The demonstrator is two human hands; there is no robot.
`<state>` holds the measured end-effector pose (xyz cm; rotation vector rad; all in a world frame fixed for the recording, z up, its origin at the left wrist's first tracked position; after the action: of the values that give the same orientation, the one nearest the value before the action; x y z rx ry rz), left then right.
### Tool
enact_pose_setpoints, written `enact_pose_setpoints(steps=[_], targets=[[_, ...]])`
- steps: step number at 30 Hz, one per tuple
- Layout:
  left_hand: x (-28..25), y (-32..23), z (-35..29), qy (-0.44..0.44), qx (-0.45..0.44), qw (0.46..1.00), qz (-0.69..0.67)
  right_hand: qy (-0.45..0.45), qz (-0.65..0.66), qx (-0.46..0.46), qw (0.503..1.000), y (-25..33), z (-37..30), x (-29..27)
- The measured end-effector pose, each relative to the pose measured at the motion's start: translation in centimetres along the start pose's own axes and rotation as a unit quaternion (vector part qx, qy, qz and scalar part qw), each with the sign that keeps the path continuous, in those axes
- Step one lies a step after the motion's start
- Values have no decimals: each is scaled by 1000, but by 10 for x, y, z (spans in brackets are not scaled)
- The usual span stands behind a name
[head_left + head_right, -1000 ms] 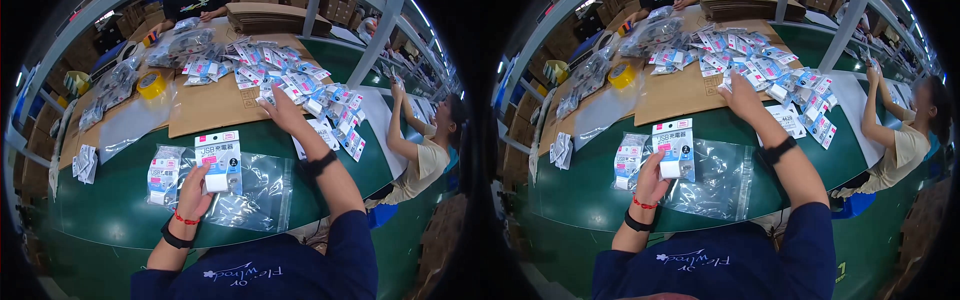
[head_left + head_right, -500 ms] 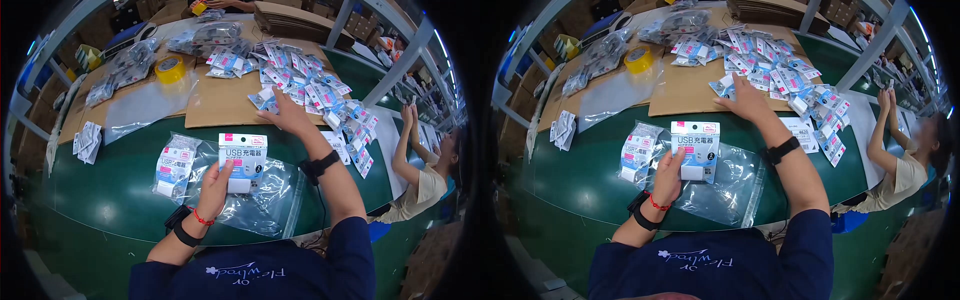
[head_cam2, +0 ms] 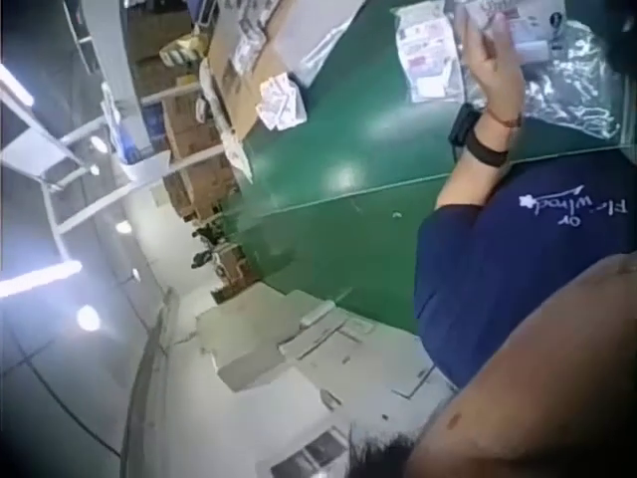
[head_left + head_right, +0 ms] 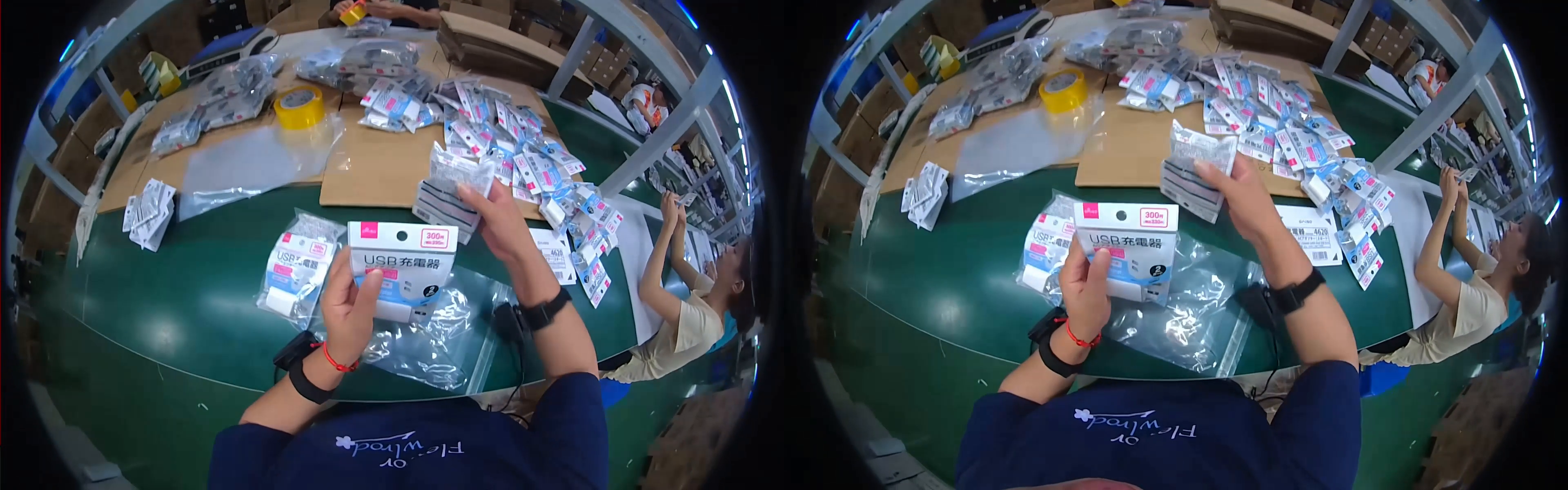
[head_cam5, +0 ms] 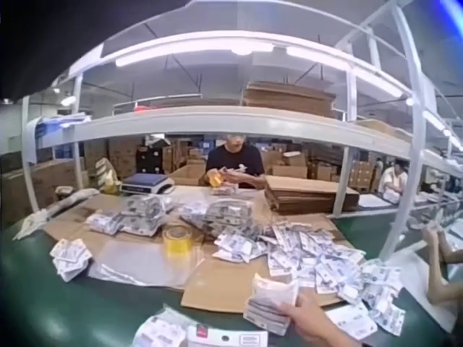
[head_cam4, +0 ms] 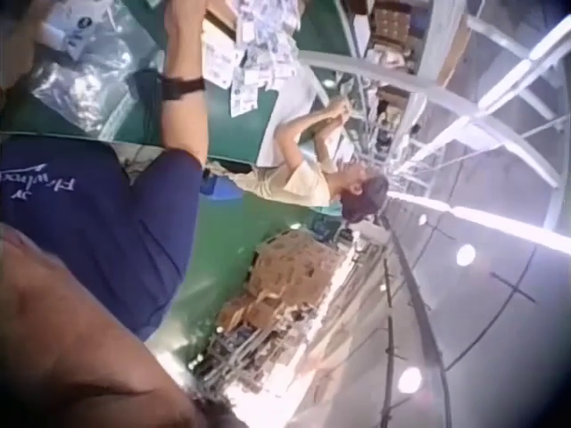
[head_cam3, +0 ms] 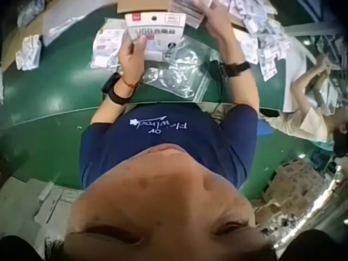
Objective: The person packs chargers into a plastic bag, placing them in one by one before adding a label and setting the bag aside.
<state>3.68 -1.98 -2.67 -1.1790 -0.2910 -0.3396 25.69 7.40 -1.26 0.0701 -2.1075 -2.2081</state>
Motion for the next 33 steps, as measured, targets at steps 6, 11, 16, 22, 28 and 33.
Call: enact_pose_setpoints(steps=[6, 11, 16, 22, 28, 33], targets=[[29, -17, 4, 70, 76, 986, 129, 106, 401, 98, 905, 5, -83, 63], [37, 6, -5, 56, -12, 995, 79, -6, 75, -74, 994, 13, -101, 51], [51, 4, -4, 108, -79, 987, 89, -6, 83, -56, 995, 10, -99, 45], [69, 8, -1, 114, -82, 989, 36, -24, 98, -39, 994, 11, -97, 41], [75, 15, -4, 114, -101, 986, 61, -54, 84, -60, 993, 16, -105, 27], [86, 18, -9, 104, -97, 989, 28, -72, 16, -129, 989, 23, -123, 22]])
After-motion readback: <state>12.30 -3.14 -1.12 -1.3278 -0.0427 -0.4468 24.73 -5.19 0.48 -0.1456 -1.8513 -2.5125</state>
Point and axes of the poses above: each hand's wrist, its own z-axis towards the middle knuckle, its own x-axis out of the palm, y = z × x, the point moved 10 cm from there along z, towards the middle knuckle, and after that the axes turned 8 degrees about -z, right-handed, at the moved point
